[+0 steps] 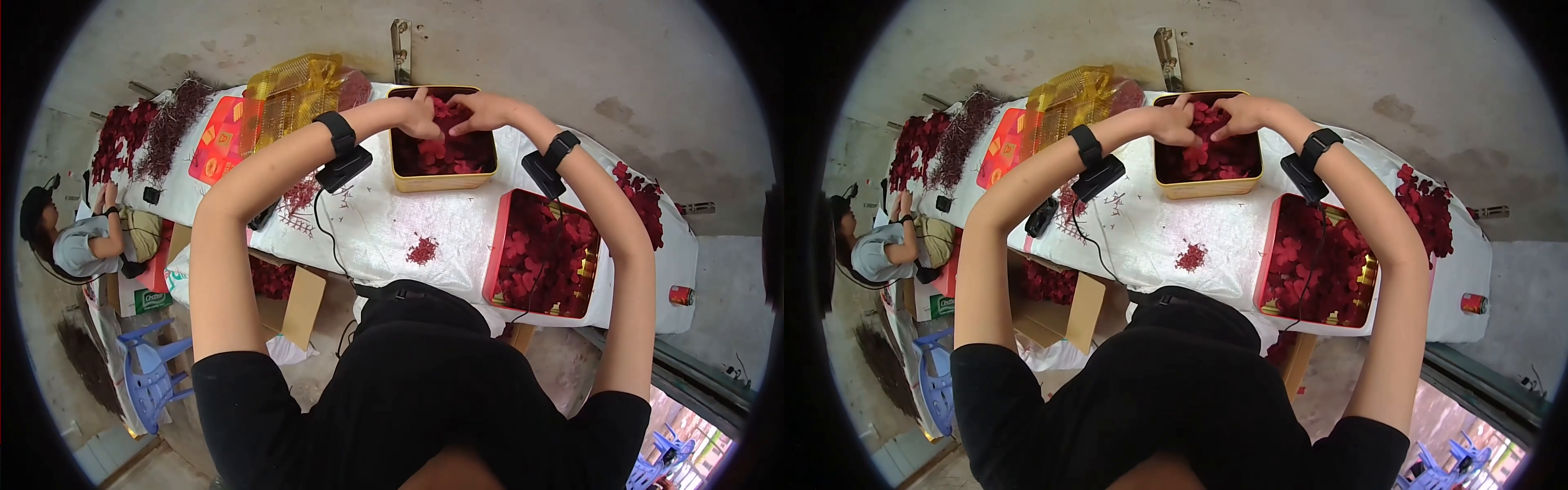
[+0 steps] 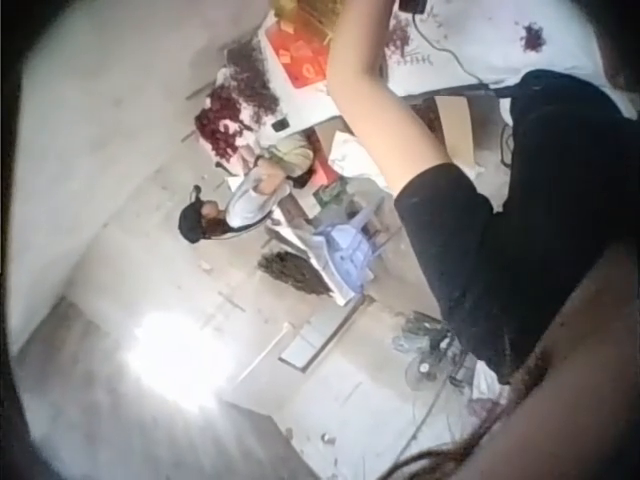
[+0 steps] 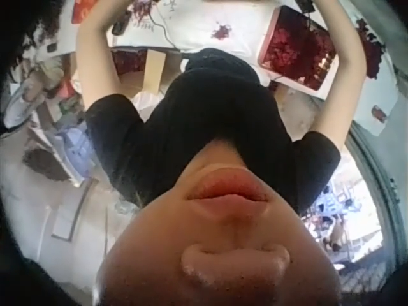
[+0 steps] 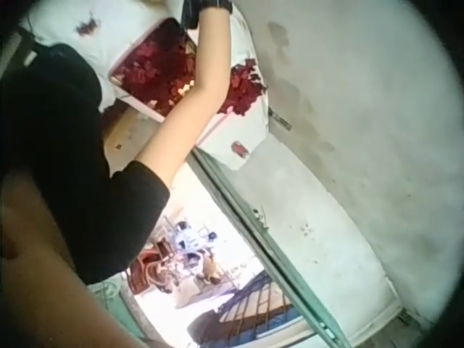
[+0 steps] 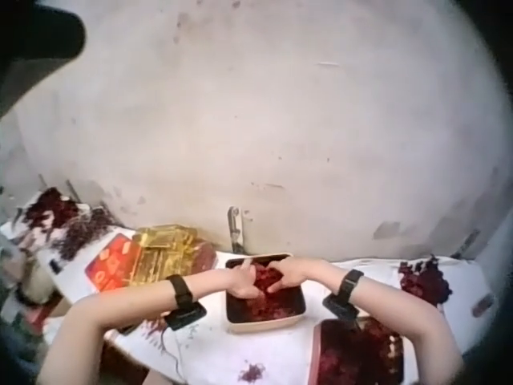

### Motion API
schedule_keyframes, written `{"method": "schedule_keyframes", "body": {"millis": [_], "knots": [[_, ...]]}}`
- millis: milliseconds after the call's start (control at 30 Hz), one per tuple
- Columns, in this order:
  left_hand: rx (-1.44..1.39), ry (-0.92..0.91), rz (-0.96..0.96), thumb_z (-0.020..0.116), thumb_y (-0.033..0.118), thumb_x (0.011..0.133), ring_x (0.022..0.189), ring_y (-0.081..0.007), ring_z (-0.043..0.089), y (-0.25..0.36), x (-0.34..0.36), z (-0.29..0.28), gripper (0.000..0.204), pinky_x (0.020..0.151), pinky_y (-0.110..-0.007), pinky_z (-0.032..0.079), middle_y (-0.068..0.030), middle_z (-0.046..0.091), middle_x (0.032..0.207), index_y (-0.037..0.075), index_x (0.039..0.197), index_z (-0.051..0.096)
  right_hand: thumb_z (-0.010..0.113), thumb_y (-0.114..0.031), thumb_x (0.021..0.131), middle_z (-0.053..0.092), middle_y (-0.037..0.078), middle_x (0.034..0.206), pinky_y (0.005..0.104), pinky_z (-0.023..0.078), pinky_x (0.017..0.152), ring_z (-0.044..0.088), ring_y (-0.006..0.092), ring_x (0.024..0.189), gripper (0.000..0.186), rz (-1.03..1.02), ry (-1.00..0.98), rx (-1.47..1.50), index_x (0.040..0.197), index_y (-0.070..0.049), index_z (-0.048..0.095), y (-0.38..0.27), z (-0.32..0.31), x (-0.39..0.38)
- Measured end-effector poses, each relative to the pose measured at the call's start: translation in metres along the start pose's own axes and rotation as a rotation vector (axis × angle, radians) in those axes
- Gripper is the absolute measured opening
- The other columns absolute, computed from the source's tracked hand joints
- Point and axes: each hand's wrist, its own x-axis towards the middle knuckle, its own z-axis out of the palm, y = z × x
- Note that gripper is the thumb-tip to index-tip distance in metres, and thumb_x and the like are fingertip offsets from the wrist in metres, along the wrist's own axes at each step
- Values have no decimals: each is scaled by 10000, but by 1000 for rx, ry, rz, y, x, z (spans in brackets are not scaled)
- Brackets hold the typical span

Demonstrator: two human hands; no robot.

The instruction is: Packaging red artificial flower petals into decorative boxes.

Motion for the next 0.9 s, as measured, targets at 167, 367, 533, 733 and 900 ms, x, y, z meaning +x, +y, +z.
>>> {"method": "schedule_keyframes", "body": {"millis": [167,367,533,733,900], "knots": [[77,94,-49,582,581,746,1361,-405,163,15,49,24,1087,1108,-435,190,-260,-41,1487,-96,1403,43,676,-554,713,118,211,1494,393,322,1052,365,381,1275,1072,53,238,-67,1453,-79,62,14,55,35],[730,1739,-261,498,470,827,1378,-334,180,-47,170,180,880,1115,-441,190,-206,45,1506,-59,1412,109,610,-507,792,-15,124,1526,497,242,1069,316,419,1294,999,316,108,-166,1456,-196,-69,-19,112,77],[556,1223,-78,325,339,884,1386,-305,176,-43,185,216,624,1119,-453,186,-150,131,1509,34,1414,204,610,-548,763,-49,27,1539,607,171,1048,296,450,1285,962,462,228,-175,1456,-323,-19,-17,152,92],[21,1779,69,241,251,899,1380,-312,192,-3,210,196,507,1114,-485,184,-125,247,1481,120,1382,325,610,-539,767,-108,7,1533,598,123,1065,215,431,1332,965,585,947,-468,1456,-323,-31,39,216,139],[429,1774,24,331,364,873,1372,-333,202,-45,174,193,574,1113,-481,182,-122,250,1481,162,1408,288,603,-524,784,-45,44,1537,607,168,1050,247,444,1321,927,461,185,-194,1464,-294,16,-31,133,84]]}}
